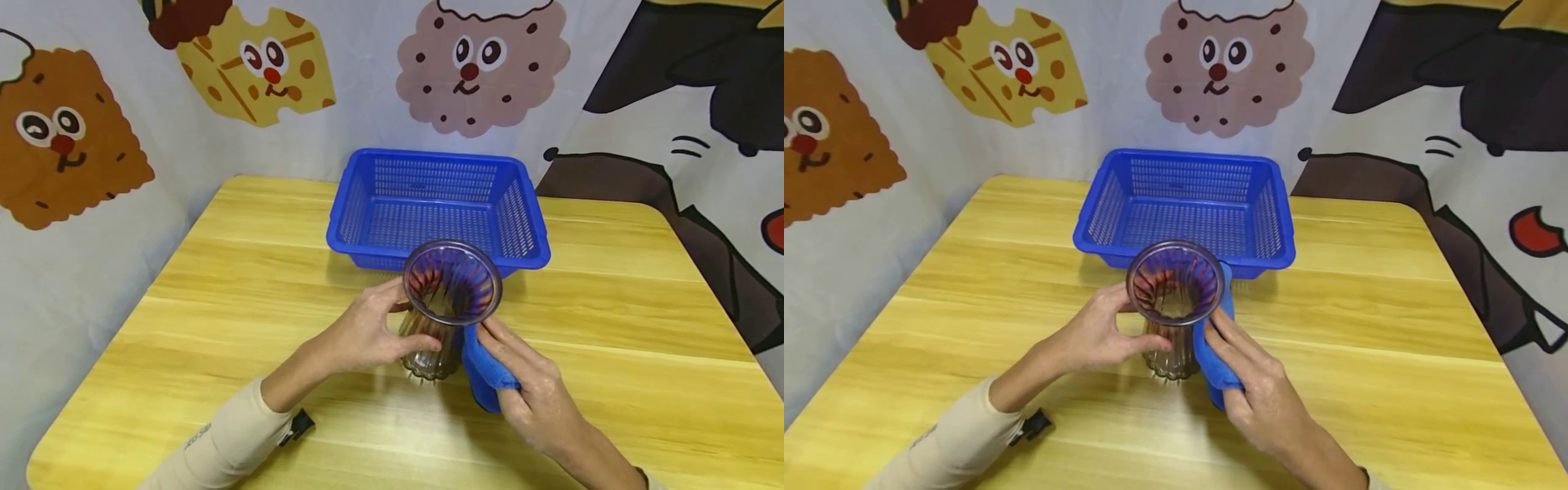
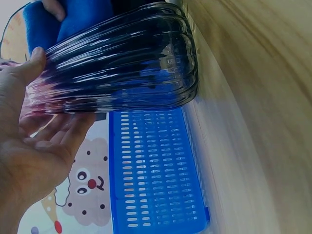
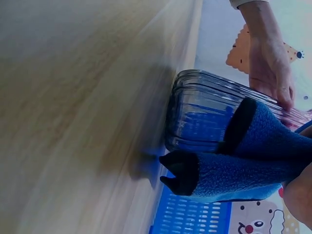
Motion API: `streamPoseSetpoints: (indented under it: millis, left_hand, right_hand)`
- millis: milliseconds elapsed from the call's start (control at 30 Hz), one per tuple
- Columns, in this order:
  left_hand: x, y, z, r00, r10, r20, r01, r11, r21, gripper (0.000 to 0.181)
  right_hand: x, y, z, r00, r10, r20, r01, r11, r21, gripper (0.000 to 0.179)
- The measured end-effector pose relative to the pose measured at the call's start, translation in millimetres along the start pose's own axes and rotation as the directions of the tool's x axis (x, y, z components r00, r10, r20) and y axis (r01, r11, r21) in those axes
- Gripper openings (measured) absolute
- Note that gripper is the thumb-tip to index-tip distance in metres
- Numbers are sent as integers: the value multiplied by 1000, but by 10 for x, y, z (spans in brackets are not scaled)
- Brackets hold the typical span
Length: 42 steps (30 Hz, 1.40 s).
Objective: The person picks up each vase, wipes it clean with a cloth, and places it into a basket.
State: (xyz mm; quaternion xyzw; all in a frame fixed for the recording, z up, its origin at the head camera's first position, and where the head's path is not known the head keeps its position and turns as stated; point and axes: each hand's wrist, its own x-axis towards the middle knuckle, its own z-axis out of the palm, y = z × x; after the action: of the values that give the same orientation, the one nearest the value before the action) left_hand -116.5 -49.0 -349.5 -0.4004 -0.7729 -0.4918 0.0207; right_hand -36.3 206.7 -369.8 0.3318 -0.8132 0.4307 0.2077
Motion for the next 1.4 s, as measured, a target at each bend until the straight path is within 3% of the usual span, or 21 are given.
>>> streamPoseSetpoints:
  millis: [400,667,967,1167,1400]
  left_hand:
    - [6,9,9,1000,-1,-4,1,1000,-3,78]
    - [19,19,13,1000,15,-8,-15,999,40,85]
    - [34,22,6,1000,-7,-5,7,999,48,90]
    - [31,33,8,999,-35,-10,35,999,34,92]
    - [22,35,3,999,-34,-22,35,996,83,94]
  right_hand:
    - [-44,23,-23,998,41,45,-40,998,-42,71]
    - [-96,57,-45,989,105,102,-98,993,-73,72]
    - [-108,80,-65,981,129,144,-112,986,-122,71]
    - [-108,87,-66,981,112,156,-93,988,-127,73]
    - [-112,102,-58,983,73,169,-50,990,-135,75]
